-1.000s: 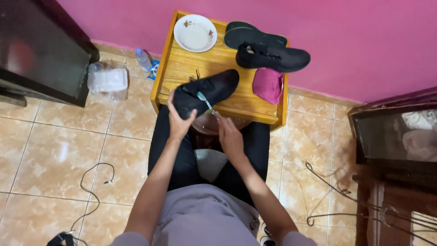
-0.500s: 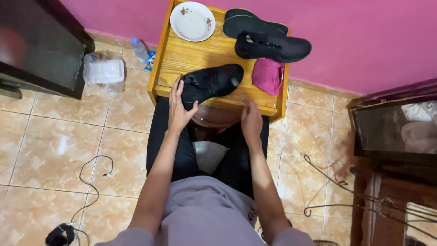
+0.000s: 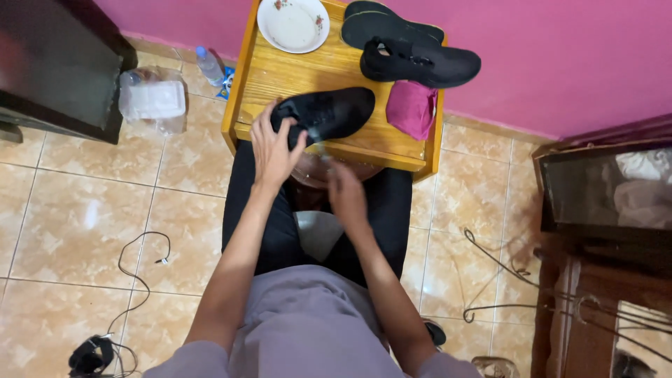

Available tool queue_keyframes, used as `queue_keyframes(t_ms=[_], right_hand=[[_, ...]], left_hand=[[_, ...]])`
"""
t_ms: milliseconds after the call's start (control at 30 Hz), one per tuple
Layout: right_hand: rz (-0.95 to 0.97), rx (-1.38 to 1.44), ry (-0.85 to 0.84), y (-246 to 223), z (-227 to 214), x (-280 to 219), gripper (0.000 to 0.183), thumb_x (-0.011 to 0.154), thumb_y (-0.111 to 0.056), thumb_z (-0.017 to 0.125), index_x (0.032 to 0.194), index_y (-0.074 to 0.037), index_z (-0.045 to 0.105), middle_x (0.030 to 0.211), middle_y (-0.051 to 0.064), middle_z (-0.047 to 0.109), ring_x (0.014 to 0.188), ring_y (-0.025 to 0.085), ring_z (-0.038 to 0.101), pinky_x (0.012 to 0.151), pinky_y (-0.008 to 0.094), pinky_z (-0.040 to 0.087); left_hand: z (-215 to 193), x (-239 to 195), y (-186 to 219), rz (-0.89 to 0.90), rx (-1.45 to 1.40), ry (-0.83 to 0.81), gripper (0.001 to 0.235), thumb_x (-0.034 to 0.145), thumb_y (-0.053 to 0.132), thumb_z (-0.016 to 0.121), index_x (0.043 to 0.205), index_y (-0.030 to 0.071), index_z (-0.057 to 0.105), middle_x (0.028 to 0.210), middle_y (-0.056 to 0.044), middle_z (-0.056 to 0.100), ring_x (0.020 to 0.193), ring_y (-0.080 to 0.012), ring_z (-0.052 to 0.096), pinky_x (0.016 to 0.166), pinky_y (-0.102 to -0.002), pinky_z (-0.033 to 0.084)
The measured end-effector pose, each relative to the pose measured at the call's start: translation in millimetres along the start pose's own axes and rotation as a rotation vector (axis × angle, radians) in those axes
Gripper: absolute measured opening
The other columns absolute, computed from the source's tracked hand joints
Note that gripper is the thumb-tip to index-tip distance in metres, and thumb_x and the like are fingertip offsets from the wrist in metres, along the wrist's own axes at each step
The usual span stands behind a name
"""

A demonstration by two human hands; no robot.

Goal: The person wipes a black shoe with a pink cloth and then scrubs it with a toothbrush. The shoe is held on a small wooden table while the person cleans its surface.

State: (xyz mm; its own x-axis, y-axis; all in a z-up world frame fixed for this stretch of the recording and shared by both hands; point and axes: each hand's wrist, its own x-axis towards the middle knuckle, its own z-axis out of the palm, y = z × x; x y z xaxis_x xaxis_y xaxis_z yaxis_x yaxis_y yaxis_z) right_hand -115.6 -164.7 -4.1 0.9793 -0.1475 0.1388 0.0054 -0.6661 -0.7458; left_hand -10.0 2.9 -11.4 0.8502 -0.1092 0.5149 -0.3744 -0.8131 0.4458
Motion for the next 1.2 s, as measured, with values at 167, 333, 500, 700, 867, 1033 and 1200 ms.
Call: queue_keyframes(t_ms=[167,333,500,700,867,1033,1200], right_hand=[[0.140,-0.117,0.086,33,-25,8,0.033,0.103,-0.013,0.058,0.134,-0.014,0.067,0.121,0.013,0.073,0.115,0.032,0.068,0.099,0.044,0.054],[0.141,-0.008,0.158,21,-17,5,0.034,0.103,-0.011,0.051,0.134,-0.008,0.064,0.130,0.013,0.070,0.118,0.032,0.066,0.099,0.041,0.049],[0.156,0.052,0.074,-5,-23,6,0.029,0.104,-0.011,0.058,0.131,-0.012,0.069,0.122,0.015,0.072,0.118,0.034,0.067,0.100,0.046,0.055],[0.194,0.035,0.055,-16,-25,7,0.028,0.104,-0.012,0.060,0.130,-0.013,0.068,0.120,0.016,0.071,0.119,0.035,0.066,0.098,0.047,0.056],[0.116,0.046,-0.005,-9,-23,-3,0.030,0.108,-0.015,0.054,0.136,-0.012,0.064,0.125,0.013,0.071,0.117,0.030,0.067,0.098,0.043,0.057],[0.184,-0.026,0.151,13,-22,-2,0.030,0.108,-0.008,0.054,0.136,-0.006,0.061,0.121,0.018,0.072,0.112,0.032,0.070,0.092,0.044,0.060],[0.048,0.033,0.072,-6,-2,-12,0.026,0.104,-0.015,0.060,0.127,-0.007,0.068,0.116,0.020,0.073,0.113,0.036,0.068,0.095,0.046,0.058]], left_hand=[[12,33,-7,0.106,0.200,-0.104,0.031,0.083,0.041,0.080,0.094,0.013,0.074,0.155,-0.018,0.040,0.133,-0.0333,0.042,0.107,-0.050,0.031],[11,92,-2,0.393,0.478,-0.292,0.050,0.068,0.061,0.084,0.079,0.012,0.082,0.154,-0.017,0.051,0.136,-0.0329,0.046,0.110,-0.046,0.034],[92,97,-70,0.008,0.120,-0.748,0.027,0.068,0.051,0.086,0.079,0.029,0.077,0.093,-0.001,0.074,0.093,-0.0362,0.074,0.080,-0.055,0.053],[35,102,-37,-0.018,-0.059,-0.666,0.020,0.083,0.029,0.078,0.082,0.016,0.063,0.092,-0.010,0.071,0.091,-0.0455,0.072,0.080,-0.055,0.055],[6,100,-27,-0.059,-0.170,-0.629,0.021,0.086,0.020,0.075,0.087,0.014,0.055,0.089,-0.009,0.070,0.089,-0.0423,0.072,0.079,-0.054,0.055],[-22,94,-9,-0.142,-0.426,-0.527,0.029,0.092,0.010,0.065,0.111,0.014,0.044,0.096,-0.020,0.066,0.096,-0.0530,0.067,0.080,-0.063,0.048],[-26,100,-6,-0.014,-0.417,-0.612,0.046,0.095,0.001,0.051,0.133,0.023,0.063,0.132,-0.016,0.068,0.120,-0.0440,0.062,0.100,-0.057,0.050]])
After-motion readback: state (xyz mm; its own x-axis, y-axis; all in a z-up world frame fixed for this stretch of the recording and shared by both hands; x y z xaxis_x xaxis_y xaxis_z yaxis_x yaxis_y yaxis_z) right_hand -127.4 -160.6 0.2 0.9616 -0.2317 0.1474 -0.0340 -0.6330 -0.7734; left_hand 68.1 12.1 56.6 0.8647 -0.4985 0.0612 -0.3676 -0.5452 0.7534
